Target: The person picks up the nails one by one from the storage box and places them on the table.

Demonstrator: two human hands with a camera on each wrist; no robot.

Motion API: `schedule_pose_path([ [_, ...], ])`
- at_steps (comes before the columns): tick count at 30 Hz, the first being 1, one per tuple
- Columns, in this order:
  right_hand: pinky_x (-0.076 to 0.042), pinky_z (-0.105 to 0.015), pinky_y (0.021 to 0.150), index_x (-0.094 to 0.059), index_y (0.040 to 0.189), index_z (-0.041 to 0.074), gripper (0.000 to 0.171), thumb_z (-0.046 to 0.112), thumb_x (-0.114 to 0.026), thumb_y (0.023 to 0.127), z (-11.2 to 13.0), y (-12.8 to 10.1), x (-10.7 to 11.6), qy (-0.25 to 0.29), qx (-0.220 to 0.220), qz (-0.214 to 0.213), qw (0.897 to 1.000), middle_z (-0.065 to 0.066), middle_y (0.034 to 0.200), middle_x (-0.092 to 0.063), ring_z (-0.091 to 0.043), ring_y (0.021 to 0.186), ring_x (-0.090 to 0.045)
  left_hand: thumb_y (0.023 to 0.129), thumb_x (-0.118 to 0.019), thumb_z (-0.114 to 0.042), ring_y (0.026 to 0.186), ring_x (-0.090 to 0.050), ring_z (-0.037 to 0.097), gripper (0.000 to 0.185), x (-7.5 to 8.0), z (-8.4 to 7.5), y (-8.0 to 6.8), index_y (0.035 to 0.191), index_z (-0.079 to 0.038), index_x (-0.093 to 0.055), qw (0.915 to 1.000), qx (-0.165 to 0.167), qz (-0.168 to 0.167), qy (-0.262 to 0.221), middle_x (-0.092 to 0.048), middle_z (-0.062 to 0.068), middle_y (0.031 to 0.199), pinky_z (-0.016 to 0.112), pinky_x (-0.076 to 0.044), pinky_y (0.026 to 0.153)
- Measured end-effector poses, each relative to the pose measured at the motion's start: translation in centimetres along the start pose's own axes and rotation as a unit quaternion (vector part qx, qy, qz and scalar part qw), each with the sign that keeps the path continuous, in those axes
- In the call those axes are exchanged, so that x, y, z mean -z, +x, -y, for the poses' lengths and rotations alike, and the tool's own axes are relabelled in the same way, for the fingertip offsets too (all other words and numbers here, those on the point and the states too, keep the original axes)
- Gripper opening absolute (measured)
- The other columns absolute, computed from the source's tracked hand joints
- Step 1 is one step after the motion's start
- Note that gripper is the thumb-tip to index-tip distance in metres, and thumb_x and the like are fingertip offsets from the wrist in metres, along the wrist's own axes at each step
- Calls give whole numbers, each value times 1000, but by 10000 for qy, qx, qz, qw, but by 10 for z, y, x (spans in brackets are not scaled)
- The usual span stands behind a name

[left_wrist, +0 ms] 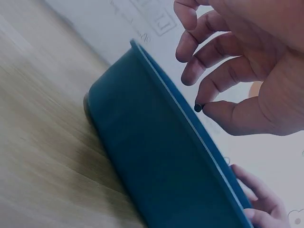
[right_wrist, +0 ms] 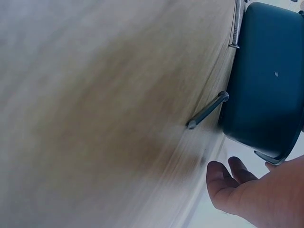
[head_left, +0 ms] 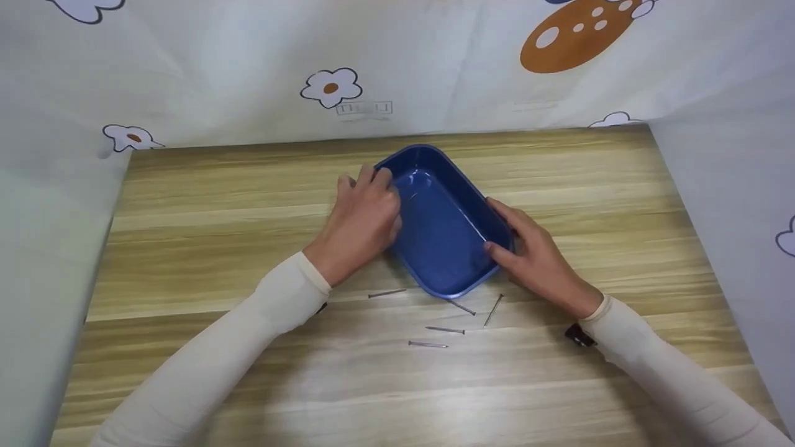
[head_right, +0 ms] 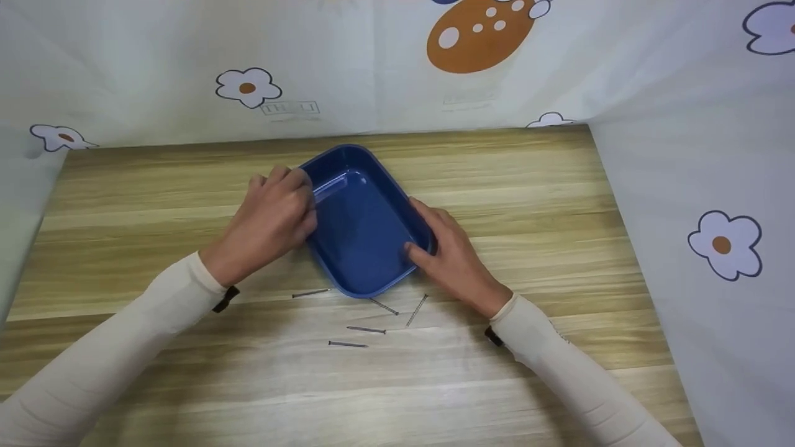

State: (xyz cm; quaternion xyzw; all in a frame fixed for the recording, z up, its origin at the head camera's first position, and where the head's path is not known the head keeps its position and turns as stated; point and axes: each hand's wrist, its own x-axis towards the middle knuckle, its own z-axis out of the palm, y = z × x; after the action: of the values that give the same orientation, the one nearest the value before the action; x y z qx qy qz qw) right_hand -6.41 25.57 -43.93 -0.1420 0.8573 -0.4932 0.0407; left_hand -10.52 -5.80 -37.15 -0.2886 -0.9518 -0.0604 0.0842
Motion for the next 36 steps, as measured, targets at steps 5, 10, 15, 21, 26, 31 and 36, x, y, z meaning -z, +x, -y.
schedule_pose_path([
  [5,-51,-30,111,-47,169,18,77,3,-78,100,1,0,1,64,-54,22,10000,-13,159,-57,-30,135,-62,97,-69,-6,102,-57,39,16,6,3,-19,91,8,-75,9994,-38,-329,108,-65,19,103,52,-47,75],
  [10,-52,-45,112,-47,169,18,76,4,-77,101,2,0,2,89,-76,39,9999,-13,160,-55,-31,135,-61,94,-70,-3,99,-57,39,13,10,5,-35,86,8,-72,9987,-42,-503,62,-64,18,100,51,-46,73],
  [15,-53,-50,112,-46,169,17,76,4,-77,101,1,0,3,89,-51,31,9999,-15,161,-55,-33,136,-61,93,-72,-3,97,-57,39,13,10,7,-48,84,6,-72,9980,-87,-602,146,-64,17,97,50,-45,71],
  [21,-52,-42,112,-47,169,18,75,6,-77,101,1,-1,2,41,-52,16,10000,-13,160,-55,-31,136,-61,92,-73,-4,100,-58,39,7,4,12,-60,91,3,-74,9972,-56,-748,-72,-68,16,103,51,-45,71],
  [26,-52,-25,107,-47,169,19,75,6,-77,102,0,0,1,-31,-15,25,10000,-13,159,-56,-30,132,-63,89,-73,-2,103,-58,36,5,-5,17,-70,86,-4,-76,9938,-32,-901,-650,-67,12,102,49,-43,72],
  [31,-53,-32,110,-47,169,18,76,5,-77,101,0,0,0,-32,-12,11,10000,-13,159,-56,-31,133,-63,88,-79,-2,111,-58,34,7,-13,20,-80,90,-8,-82,9846,16,-868,-1519,-70,8,109,48,-41,77],
  [36,-53,-47,111,-47,169,18,76,5,-77,101,0,-1,0,24,-38,29,10000,-14,160,-56,-32,134,-62,89,-83,-4,123,-56,32,7,-23,23,-90,87,-11,-84,9744,54,-656,-2151,-73,6,119,56,-44,91],
])
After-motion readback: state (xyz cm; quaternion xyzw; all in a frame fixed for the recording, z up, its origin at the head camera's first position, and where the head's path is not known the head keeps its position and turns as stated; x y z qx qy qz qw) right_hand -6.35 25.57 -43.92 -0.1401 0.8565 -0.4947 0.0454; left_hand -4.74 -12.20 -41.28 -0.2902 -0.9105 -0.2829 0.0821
